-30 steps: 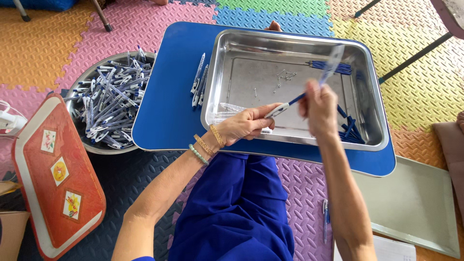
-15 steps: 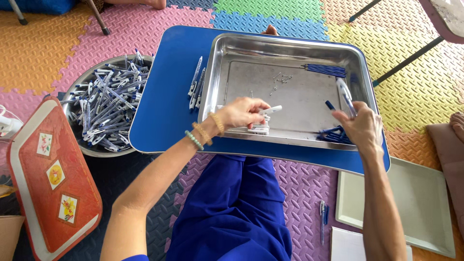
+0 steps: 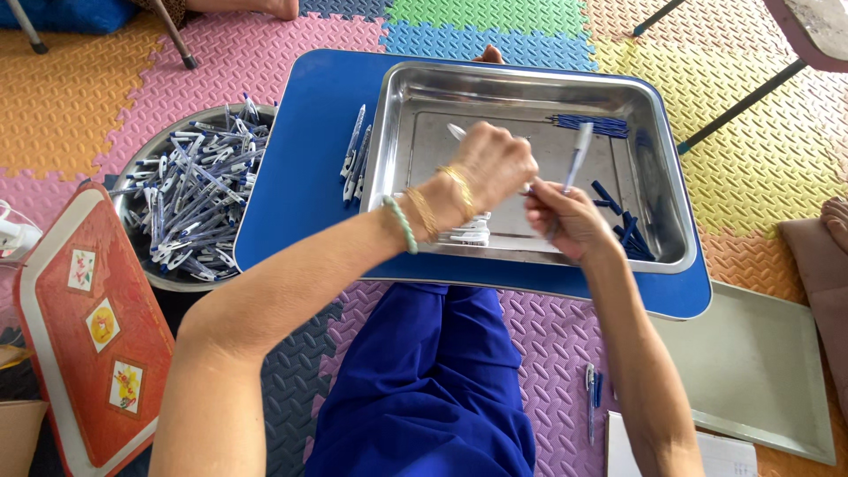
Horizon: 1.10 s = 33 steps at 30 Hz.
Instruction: The person assembles ballpoint pens by inserting the ink tubes and springs into the pen barrels and attaching the caps.
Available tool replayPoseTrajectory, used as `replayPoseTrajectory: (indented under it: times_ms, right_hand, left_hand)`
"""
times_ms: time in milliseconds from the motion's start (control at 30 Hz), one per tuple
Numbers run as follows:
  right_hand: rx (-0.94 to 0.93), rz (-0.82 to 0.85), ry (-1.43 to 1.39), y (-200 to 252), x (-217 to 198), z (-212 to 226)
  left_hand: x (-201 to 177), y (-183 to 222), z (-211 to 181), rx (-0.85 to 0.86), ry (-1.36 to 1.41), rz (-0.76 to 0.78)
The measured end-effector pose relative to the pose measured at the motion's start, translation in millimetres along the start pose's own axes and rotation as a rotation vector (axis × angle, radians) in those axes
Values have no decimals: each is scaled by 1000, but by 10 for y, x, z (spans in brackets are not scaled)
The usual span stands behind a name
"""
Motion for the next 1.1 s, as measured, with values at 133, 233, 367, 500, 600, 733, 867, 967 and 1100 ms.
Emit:
replayPoseTrajectory:
  times_ms: [133, 233, 367, 500, 600, 733, 867, 967, 1100]
  right_hand:
    - [-40, -86, 46, 85, -229, 256]
    - [-81, -214, 198, 109, -437, 437]
    - [-216, -289, 464, 175, -453, 642]
    - [-354, -267, 683, 244, -245, 780]
    - [-363, -309, 694, 190, -330, 809]
    - [-363, -349, 826, -62, -518, 934]
    - [-502, -431, 1316, -71, -451, 1141]
    - [-568, -404, 1466, 346, 98, 1168]
    - [-375, -357, 1250, 486, 347, 1142]
  left_hand:
    - [19, 185, 417, -79, 90, -36]
    - [404, 196, 603, -165, 69, 77]
    - [834, 134, 595, -186, -72, 85]
    - [1269, -83, 504, -157, -102, 154]
    - [1465, -194, 705, -321, 107, 41]
    - [953, 666, 611, -336, 508, 163]
    - [801, 1085, 449, -220, 785, 280]
    - [1202, 1377, 982, -312, 880, -5]
    - [1554, 2216, 2041, -640, 481, -294]
Point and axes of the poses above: each hand's wrist, its own y-axis away from the middle knuckle, its own x-axis out of the palm, z = x × y, the point moved 4 cm from there along -y, towards the middle knuckle
